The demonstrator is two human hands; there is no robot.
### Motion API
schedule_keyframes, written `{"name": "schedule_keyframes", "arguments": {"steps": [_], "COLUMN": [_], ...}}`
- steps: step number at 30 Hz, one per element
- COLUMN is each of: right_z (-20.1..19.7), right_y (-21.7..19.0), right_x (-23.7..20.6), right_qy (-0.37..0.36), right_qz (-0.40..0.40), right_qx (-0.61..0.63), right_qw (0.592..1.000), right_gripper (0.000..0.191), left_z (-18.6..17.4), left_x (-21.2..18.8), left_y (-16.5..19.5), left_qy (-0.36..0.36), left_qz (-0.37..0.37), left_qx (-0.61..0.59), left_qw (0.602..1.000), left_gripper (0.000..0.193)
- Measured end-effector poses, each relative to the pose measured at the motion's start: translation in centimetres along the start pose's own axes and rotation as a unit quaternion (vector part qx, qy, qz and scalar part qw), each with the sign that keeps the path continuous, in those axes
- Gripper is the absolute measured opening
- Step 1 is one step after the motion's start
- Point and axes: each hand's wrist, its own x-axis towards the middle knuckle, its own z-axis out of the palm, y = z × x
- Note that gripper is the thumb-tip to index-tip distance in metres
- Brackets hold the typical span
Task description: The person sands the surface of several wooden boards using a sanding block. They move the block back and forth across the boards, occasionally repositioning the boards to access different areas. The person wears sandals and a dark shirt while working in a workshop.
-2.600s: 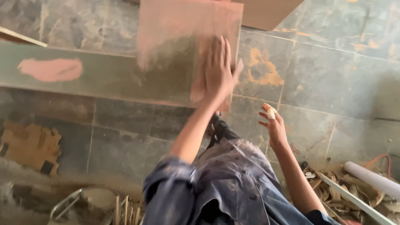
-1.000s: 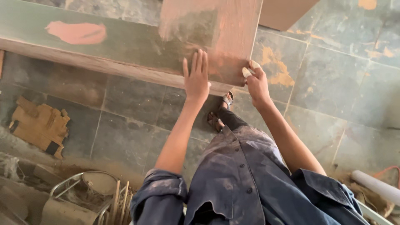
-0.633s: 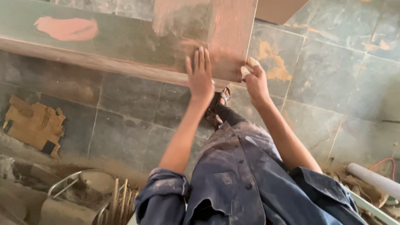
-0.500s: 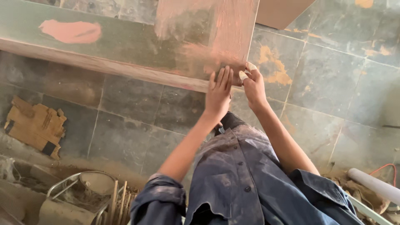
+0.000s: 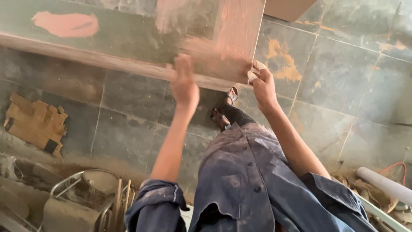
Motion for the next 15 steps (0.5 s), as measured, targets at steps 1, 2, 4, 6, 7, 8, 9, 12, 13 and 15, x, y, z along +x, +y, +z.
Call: {"name": "schedule_keyframes", "arguments": {"steps": [1,2,4,6,7,8,9,12,13,15], "right_z": [0.0,0.0,0.3,0.5,0.5,0.4,0.2,-0.9,-1.3,-2.0], "right_y": [-0.1,-0.2,-0.6,-1.1,-1.3,-1.4,-1.5,-1.2,-1.0,-0.6], "right_x": [0.0,0.1,0.3,0.5,0.6,0.8,0.9,1.4,1.6,1.9], "right_qy": [0.014,0.028,0.038,0.04,0.045,0.047,0.051,0.027,0.044,0.076], "right_qz": [0.017,0.03,0.036,0.016,0.033,0.043,0.053,0.013,0.011,0.012], "right_qx": [-0.004,-0.008,-0.016,-0.03,-0.038,-0.046,-0.054,-0.055,-0.057,-0.058], "right_qw": [1.0,0.999,0.998,0.999,0.998,0.997,0.996,0.998,0.997,0.995], "right_gripper": [0.052,0.058,0.058,0.049,0.049,0.049,0.05,0.053,0.055,0.061], "left_z": [0.0,0.2,1.4,2.5,2.4,2.0,1.4,-0.7,-0.7,-0.8], "left_x": [0.3,0.6,-0.2,-1.5,-1.8,-1.8,-1.6,-1.2,-0.9,-0.3], "left_y": [0.1,0.5,2.5,4.2,3.9,2.9,2.0,-0.1,0.4,2.5], "left_qy": [0.046,0.097,0.073,0.059,0.037,0.023,0.008,0.044,0.072,0.052], "left_qz": [-0.008,-0.015,0.012,0.042,0.049,0.06,0.072,0.01,-0.005,-0.014], "left_qx": [0.045,0.089,0.039,-0.163,-0.138,-0.113,-0.087,0.046,0.06,0.022], "left_qw": [0.998,0.991,0.997,0.984,0.988,0.992,0.994,0.998,0.996,0.998], "left_gripper": [0.076,0.076,0.08,0.062,0.061,0.059,0.057,0.079,0.08,0.076]}}
